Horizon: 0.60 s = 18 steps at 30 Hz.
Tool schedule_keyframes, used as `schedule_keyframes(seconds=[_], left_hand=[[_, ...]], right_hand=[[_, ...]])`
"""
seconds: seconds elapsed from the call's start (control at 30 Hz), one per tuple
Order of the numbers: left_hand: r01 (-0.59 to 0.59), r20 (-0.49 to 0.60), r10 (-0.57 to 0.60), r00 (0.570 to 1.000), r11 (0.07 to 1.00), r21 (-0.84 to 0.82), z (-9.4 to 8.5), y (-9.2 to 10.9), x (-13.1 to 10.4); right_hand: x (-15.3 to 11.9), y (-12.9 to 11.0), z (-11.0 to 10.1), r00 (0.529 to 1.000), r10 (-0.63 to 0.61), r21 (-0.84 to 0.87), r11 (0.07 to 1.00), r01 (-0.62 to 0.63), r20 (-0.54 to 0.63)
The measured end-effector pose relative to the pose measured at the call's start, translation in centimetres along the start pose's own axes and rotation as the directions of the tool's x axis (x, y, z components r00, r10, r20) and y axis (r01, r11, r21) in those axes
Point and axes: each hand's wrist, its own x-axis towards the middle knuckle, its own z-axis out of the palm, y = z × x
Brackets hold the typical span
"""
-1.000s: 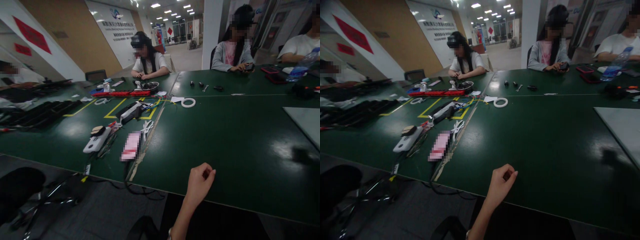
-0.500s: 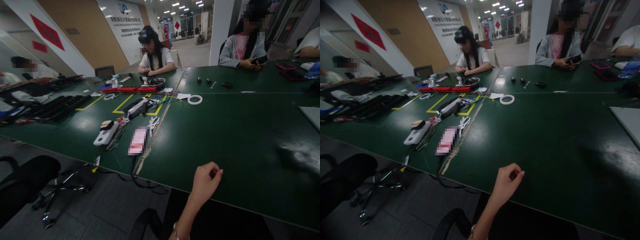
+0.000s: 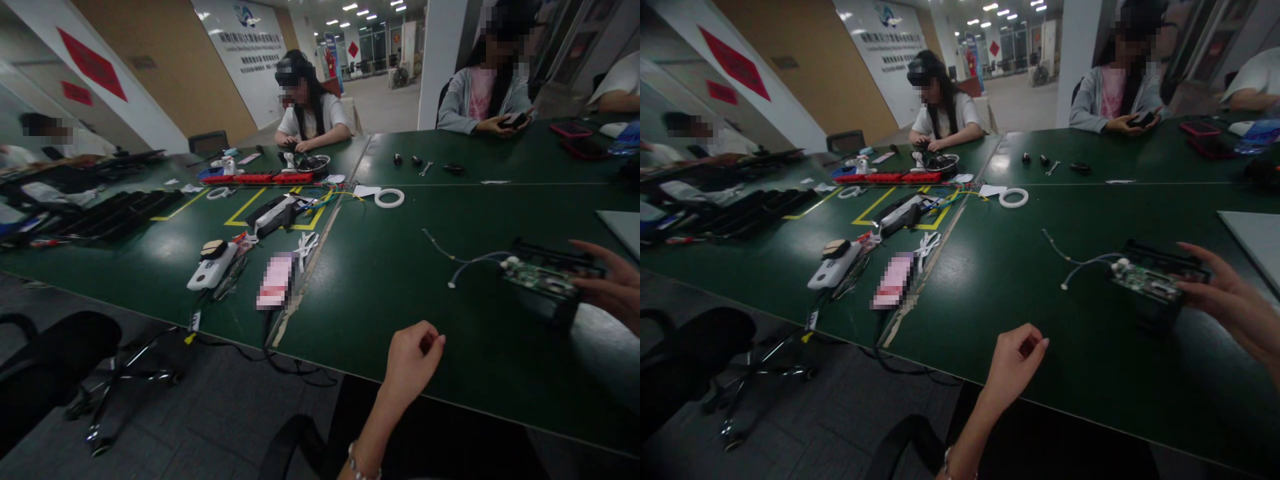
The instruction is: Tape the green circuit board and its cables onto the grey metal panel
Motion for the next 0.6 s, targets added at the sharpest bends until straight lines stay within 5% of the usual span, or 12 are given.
schedule_keyframes(seconds=[0.13, 0.27, 0.43, 0.6], left_hand=[[-0.032, -0.076, 0.038, 0.996, 0.996, 0.086, 0.3, -0.1, -0.1], [-0.110, -0.171, 0.151, 0.974, 0.968, 0.227, 0.6, 0.2, -0.3], [-0.194, -0.074, 0.255, 0.964, 0.866, 0.460, 0.7, 1.1, -0.3], [-0.210, 0.050, 0.221, 0.974, 0.800, 0.562, 0.7, 1.4, -0.2]], right_hand=[[0.1, -1.0, 5.9, 0.932, 0.011, 0.105, 0.993, -0.053, 0.362], [0.1, -1.8, 11.1, 0.839, -0.083, 0.081, 0.996, 0.047, 0.537], [-0.3, -3.0, 14.4, 0.828, -0.087, -0.082, 0.984, 0.158, 0.554], [-0.1, -3.1, 13.4, 0.871, -0.010, -0.217, 0.967, 0.134, 0.491]])
